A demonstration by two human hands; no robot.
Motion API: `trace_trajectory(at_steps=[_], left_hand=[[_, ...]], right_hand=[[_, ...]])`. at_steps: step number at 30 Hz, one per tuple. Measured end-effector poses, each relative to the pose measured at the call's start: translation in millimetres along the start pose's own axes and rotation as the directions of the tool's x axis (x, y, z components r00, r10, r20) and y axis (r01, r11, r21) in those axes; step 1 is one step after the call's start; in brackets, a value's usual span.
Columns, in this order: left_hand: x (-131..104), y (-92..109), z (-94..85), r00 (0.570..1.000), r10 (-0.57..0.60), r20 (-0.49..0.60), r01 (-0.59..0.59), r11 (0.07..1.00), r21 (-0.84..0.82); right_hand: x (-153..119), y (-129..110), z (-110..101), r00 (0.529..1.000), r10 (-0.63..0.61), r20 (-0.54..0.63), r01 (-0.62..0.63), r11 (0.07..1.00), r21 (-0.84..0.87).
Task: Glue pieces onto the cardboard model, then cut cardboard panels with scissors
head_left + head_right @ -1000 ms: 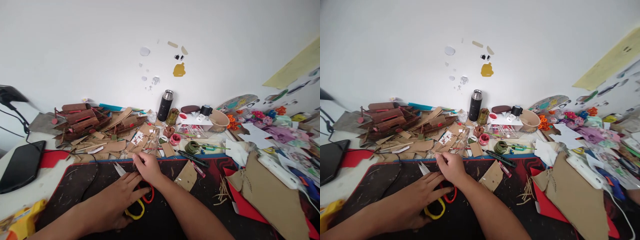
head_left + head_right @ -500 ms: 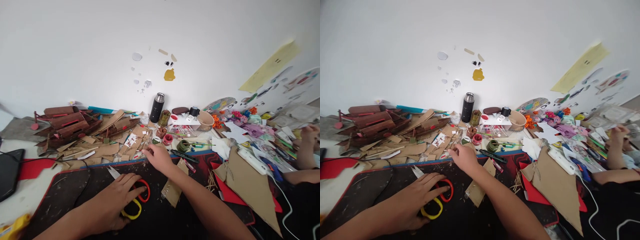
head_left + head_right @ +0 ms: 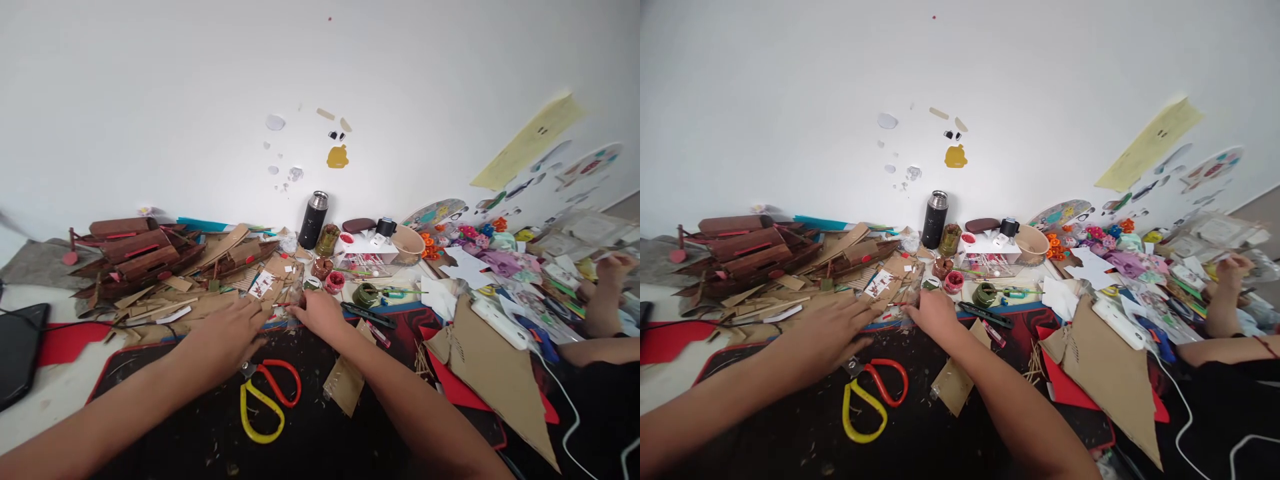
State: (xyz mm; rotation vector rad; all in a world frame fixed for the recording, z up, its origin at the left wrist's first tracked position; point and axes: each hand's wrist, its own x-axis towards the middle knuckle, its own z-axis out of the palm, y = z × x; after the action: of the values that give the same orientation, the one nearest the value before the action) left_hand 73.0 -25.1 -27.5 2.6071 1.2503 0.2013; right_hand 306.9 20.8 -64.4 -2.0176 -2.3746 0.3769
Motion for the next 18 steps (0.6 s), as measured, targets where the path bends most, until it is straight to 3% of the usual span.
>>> trace_trajectory(at_steps=[3,8,13,16,18], left_hand=[[28.1,-6.0,-1.0,0.999,-0.045,0.006,0.045,0.996,0.075],[56.7,-12.7,20.3,0.993,-0.105,0.044,0.100,0.988,0.114],[65.9,-15.5,33.2,0.984,-0.149,0.096,0.135,0.981,0.137],[65.7,-15.1,27.6,0.981,-0.160,0.107,0.144,0.979,0.147],[62.2,-15.2,17.7,0.981,-0.162,0.104,0.146,0.978,0.152]], right_hand=[[1.4,-1.0,1.1,1.000,0.003,-0.010,-0.002,0.998,0.064],[2.7,0.2,5.9,0.999,0.011,-0.032,-0.005,0.982,0.190],[1.2,7.0,11.8,0.997,0.007,-0.081,0.023,0.931,0.364],[-3.8,13.2,13.7,0.995,0.000,-0.101,0.047,0.881,0.470],[-9.4,17.1,14.4,0.993,0.008,-0.120,0.067,0.797,0.600]])
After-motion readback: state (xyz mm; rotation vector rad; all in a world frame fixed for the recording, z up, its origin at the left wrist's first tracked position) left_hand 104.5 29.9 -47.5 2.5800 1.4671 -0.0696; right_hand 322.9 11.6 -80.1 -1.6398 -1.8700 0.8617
